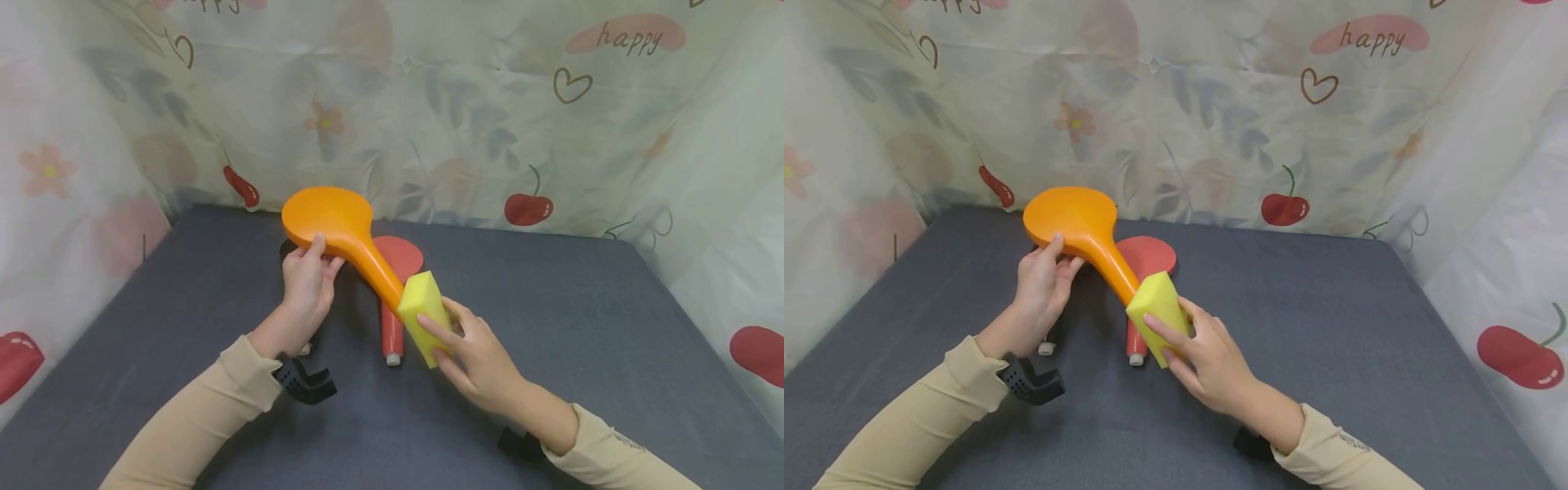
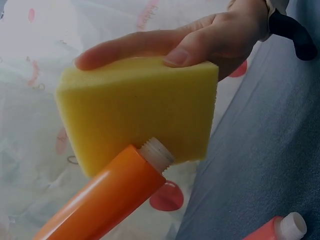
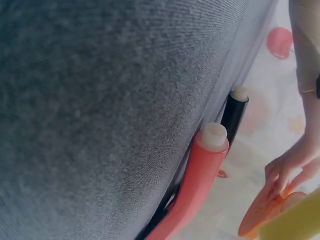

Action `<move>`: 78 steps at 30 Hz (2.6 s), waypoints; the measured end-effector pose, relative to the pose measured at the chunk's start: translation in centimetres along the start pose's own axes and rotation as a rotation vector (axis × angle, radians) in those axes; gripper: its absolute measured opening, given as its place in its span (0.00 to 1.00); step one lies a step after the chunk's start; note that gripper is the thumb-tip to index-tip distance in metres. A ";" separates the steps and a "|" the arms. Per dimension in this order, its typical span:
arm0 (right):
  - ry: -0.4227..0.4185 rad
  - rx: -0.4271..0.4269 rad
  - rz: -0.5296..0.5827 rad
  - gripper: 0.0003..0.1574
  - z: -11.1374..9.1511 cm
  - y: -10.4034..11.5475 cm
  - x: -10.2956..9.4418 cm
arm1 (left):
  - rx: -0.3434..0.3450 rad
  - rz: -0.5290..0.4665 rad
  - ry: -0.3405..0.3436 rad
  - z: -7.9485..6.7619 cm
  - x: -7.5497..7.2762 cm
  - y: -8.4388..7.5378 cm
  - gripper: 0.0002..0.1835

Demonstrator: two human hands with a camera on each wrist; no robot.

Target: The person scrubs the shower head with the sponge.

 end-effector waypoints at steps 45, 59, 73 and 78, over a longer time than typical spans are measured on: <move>0.288 1.084 1.482 0.32 -0.3 -1.5 3.7 | 0.249 -0.039 0.188 -1.0 1.8 -1.1 0.19; 0.376 1.147 1.631 0.33 -0.2 -0.9 4.2 | 0.297 -0.036 0.231 -1.3 2.2 -0.8 0.11; 0.285 1.190 1.592 0.32 -0.3 -2.5 3.1 | 0.319 -0.006 0.260 -2.1 2.5 -0.7 0.12; 0.180 1.206 1.450 0.31 -0.1 -2.9 2.4 | 0.320 -0.001 0.251 -2.0 2.5 -0.8 0.13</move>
Point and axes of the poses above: each hand's wrist, its own z-axis towards the middle knuckle, its own x-axis out of the palm, y = z × x, the point moved 5 cm from there along z, towards the middle knuckle, and after that the axes turned 4 degrees about -z, right-handed, at the moved point
